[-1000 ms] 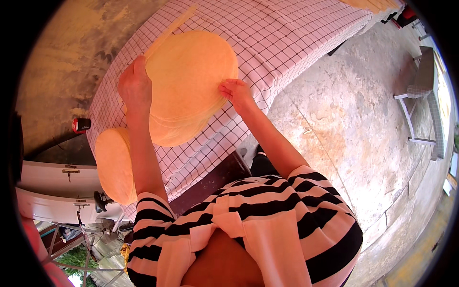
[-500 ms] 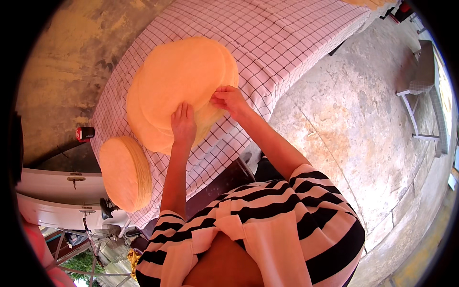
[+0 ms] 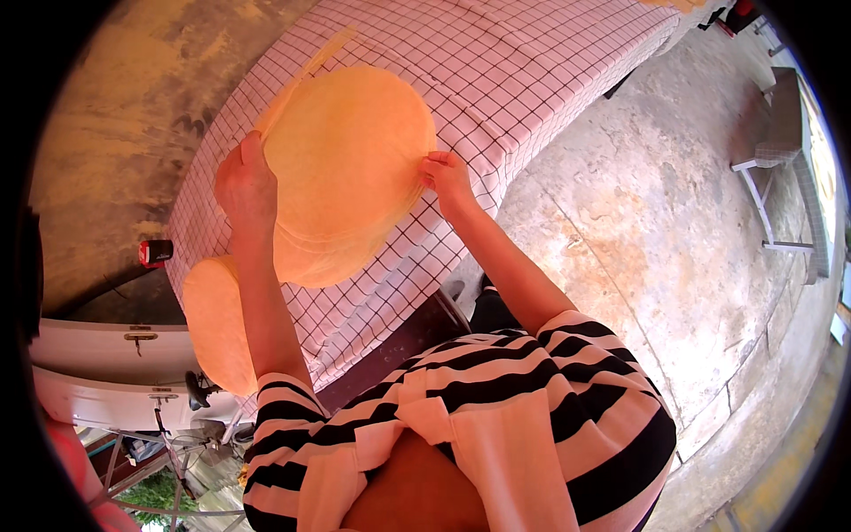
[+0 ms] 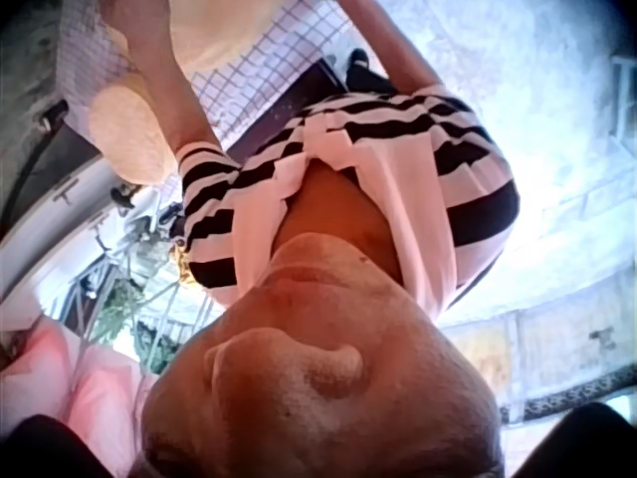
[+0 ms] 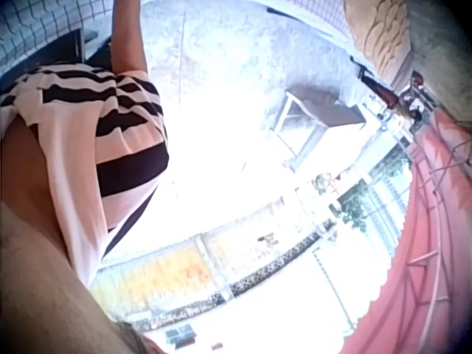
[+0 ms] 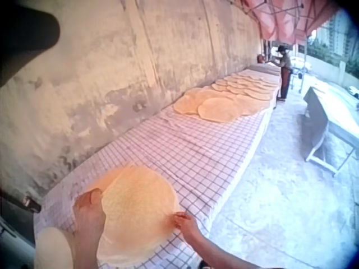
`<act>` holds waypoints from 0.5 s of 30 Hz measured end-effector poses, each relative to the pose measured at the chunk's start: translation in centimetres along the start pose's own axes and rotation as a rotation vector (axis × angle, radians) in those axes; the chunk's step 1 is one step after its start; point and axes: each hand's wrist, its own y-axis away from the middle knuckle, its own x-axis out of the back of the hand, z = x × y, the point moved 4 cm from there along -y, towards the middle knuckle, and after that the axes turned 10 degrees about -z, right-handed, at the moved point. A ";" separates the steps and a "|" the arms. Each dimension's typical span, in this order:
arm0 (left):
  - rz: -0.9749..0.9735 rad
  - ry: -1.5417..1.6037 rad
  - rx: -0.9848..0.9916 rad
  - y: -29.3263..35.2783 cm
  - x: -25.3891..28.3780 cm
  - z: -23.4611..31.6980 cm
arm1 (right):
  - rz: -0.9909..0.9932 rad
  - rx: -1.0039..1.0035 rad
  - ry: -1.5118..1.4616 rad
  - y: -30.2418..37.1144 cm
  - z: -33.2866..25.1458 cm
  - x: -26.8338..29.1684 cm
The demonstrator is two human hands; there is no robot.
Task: The person picks up thin circular dough sheets from a long table and stacks them onto two separate piles on a smaller table.
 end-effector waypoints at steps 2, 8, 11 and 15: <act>0.012 -0.002 -0.118 0.3 0.0 2.2 | -0.020 -0.043 -0.058 -0.1 0.3 0.6; -0.509 0.136 -0.070 8.2 -9.7 7.6 | -0.054 -0.099 -0.113 0.1 0.2 -0.1; -0.185 0.130 -0.109 9.2 -9.6 8.8 | -0.025 -0.086 -0.003 0.1 0.0 -0.4; -0.165 0.182 -0.080 9.1 -9.8 8.6 | -0.108 -0.197 0.331 -1.2 0.8 0.1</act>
